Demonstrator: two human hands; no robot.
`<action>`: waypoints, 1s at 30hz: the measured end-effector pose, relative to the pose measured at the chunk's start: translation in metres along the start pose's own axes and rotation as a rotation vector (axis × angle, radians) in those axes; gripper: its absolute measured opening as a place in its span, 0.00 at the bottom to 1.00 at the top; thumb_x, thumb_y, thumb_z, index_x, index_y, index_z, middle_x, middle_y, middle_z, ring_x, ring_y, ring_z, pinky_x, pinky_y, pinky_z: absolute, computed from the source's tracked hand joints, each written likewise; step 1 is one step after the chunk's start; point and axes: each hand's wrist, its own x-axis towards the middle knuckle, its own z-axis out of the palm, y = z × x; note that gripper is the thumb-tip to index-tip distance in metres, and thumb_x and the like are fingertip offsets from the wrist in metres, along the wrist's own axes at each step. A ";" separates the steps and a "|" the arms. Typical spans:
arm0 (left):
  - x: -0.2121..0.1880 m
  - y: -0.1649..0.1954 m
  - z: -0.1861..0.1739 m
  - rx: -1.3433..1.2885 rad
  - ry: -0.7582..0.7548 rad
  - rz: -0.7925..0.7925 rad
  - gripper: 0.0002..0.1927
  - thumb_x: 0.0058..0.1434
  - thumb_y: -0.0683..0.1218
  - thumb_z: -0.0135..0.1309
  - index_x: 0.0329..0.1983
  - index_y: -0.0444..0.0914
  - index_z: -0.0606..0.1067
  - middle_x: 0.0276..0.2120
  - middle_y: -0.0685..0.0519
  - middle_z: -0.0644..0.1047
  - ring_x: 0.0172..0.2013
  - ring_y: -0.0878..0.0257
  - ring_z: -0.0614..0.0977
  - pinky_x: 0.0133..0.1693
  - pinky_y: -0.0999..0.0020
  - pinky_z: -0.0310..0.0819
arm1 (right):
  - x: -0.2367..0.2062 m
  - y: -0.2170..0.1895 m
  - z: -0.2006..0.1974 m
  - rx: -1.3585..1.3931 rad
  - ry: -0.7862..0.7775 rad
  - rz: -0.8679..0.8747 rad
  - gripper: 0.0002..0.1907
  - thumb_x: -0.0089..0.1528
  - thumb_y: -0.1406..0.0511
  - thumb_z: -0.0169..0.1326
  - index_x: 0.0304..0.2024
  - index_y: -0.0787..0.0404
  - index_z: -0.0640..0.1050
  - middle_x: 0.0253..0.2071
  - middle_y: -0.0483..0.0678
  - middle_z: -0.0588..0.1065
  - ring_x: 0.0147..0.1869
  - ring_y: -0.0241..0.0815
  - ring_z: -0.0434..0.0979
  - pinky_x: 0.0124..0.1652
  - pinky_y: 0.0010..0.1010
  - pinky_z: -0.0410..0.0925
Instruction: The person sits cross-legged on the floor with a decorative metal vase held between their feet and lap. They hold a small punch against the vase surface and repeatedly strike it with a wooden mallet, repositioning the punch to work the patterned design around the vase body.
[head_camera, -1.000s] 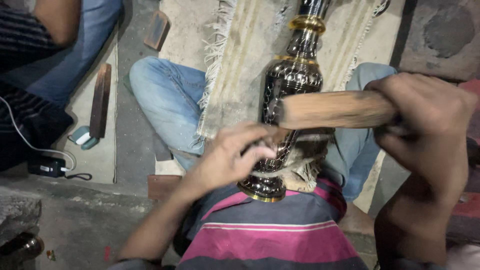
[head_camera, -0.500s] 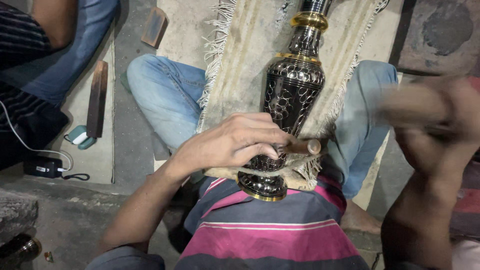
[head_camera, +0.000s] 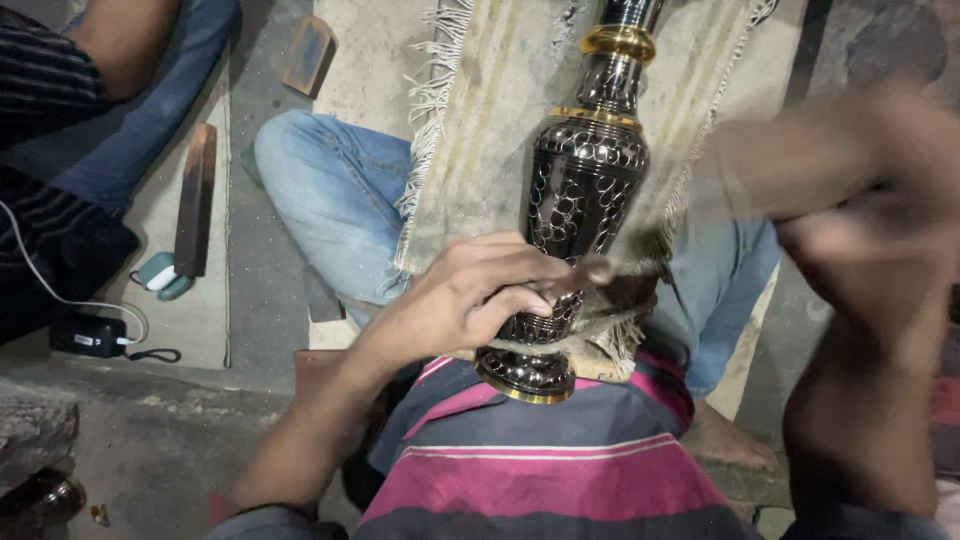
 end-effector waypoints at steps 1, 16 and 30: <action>-0.003 0.002 0.003 -0.020 0.050 -0.051 0.15 0.64 0.42 0.59 0.52 0.33 0.77 0.41 0.45 0.80 0.44 0.51 0.83 0.47 0.61 0.77 | 0.006 -0.007 -0.001 -0.015 -0.027 -0.003 0.19 0.53 0.62 0.63 0.46 0.61 0.78 0.34 0.49 0.74 0.37 0.45 0.75 0.40 0.34 0.68; -0.033 0.028 0.080 -0.398 0.731 -0.441 0.11 0.71 0.36 0.54 0.53 0.33 0.69 0.41 0.53 0.77 0.40 0.72 0.77 0.41 0.79 0.73 | 0.071 -0.062 0.022 -1.032 -0.432 -0.476 0.30 0.46 0.60 0.63 0.53 0.51 0.77 0.39 0.47 0.77 0.44 0.51 0.80 0.41 0.44 0.70; -0.030 0.022 0.092 -0.492 0.829 -0.447 0.14 0.68 0.35 0.56 0.53 0.34 0.66 0.43 0.52 0.76 0.44 0.71 0.79 0.44 0.77 0.79 | 0.072 -0.059 0.028 -0.995 -0.452 -0.568 0.28 0.43 0.62 0.64 0.48 0.55 0.77 0.33 0.46 0.78 0.38 0.52 0.80 0.31 0.46 0.68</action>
